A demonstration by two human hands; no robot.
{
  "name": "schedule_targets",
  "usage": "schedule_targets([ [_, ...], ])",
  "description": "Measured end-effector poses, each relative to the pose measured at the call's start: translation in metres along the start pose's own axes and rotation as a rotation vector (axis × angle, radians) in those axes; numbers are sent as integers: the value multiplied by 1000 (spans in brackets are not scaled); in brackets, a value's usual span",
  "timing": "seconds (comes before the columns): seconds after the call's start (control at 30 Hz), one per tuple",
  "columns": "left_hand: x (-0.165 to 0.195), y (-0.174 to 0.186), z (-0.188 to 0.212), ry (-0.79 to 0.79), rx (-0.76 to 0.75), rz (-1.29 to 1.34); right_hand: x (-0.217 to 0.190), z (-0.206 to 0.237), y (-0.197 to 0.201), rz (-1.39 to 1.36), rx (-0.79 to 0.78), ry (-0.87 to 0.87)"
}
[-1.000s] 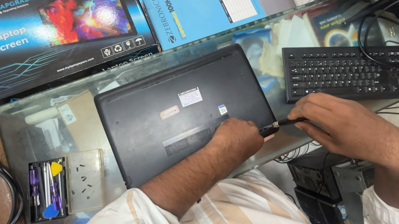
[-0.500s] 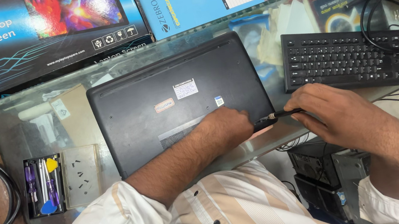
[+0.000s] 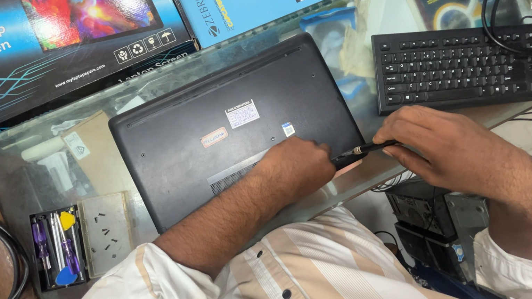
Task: The person uses a screwdriver to remove screws from the back cover of a laptop placed upside down on a glass counter, collecting the screws in a small tray, then uses a pry tool to begin separating the back panel from the laptop body.
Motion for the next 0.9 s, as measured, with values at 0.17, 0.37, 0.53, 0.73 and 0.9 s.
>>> schedule_targets([
  [0.17, -6, -8, 15, -36, 357, 69, -8, -3, -2, -34, 44, 55],
  [0.37, -18, -31, 39, 70, 541, 261, -15, -10, -22, -48, -25, 33],
  [0.53, -26, -35, 52, 208, 560, 441, -22, -20, -34, -42, -65, 74],
  [0.73, -25, -30, 57, 365, 441, 650, -25, -28, -42, -12, -115, 79],
  [0.9, -17, -59, 59, 623, 59, 1137, -25, -25, -41, 5, -119, 74],
])
Point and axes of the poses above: each hand's wrist, its own z-axis away from the middle knuckle, its own y-axis out of the back of the hand, x = y × z, the point moved 6 cm from there along -z, towards the middle knuckle, and after that the axes turned 11 degrees about y, right-handed, at the moved point
